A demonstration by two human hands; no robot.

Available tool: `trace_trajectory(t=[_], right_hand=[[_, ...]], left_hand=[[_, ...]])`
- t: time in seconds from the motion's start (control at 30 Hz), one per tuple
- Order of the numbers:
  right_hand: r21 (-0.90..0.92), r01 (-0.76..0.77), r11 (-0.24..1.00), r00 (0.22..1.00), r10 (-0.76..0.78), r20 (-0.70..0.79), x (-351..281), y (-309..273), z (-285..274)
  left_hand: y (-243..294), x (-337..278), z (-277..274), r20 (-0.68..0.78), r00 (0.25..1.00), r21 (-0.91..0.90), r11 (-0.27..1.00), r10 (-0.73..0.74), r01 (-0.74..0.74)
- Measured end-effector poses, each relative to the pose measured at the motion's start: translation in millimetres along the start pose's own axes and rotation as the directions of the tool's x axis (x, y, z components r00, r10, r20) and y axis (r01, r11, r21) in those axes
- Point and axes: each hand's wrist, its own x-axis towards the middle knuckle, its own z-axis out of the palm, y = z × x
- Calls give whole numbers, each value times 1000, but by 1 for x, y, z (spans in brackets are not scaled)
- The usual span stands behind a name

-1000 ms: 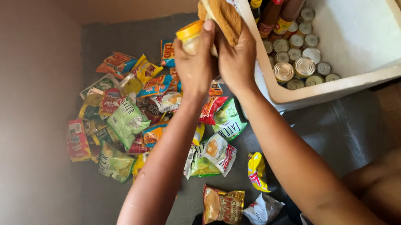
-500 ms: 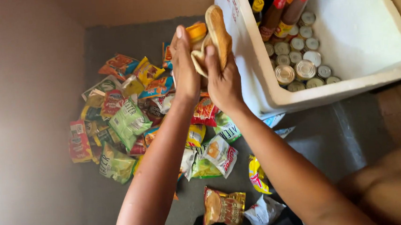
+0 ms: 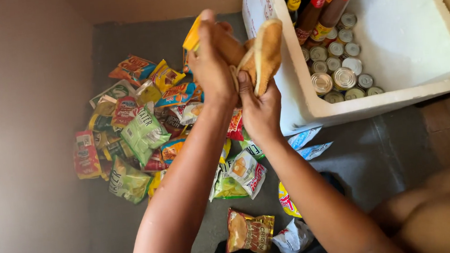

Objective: Wiping snack bags and bottled goods with a cloth and organizing them into a bin.

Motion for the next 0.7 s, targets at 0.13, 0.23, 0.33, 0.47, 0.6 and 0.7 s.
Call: trace_trajectory(t=[0.13, 0.23, 0.33, 0.47, 0.6, 0.7], right_hand=[[201, -305, 931, 952, 302, 45, 4, 29, -4], [328, -230, 916, 973, 225, 56, 10, 13, -3], [306, -227, 924, 973, 225, 42, 1, 12, -8], [397, -316, 862, 948, 305, 94, 8, 19, -11], [649, -486, 585, 868, 409, 282, 17, 19, -7], [638, -435, 635, 896, 379, 233, 18, 27, -5]], left_hand=[[14, -10, 1, 82, 985, 225, 960, 151, -166], [23, -15, 6, 173, 963, 206, 948, 209, -242], [21, -15, 4, 164, 964, 221, 945, 209, -242], [1, -8, -13, 162, 935, 282, 893, 317, -351], [-2, -20, -24, 312, 914, 231, 913, 258, -337], [1, -18, -20, 367, 902, 307, 887, 225, -346]])
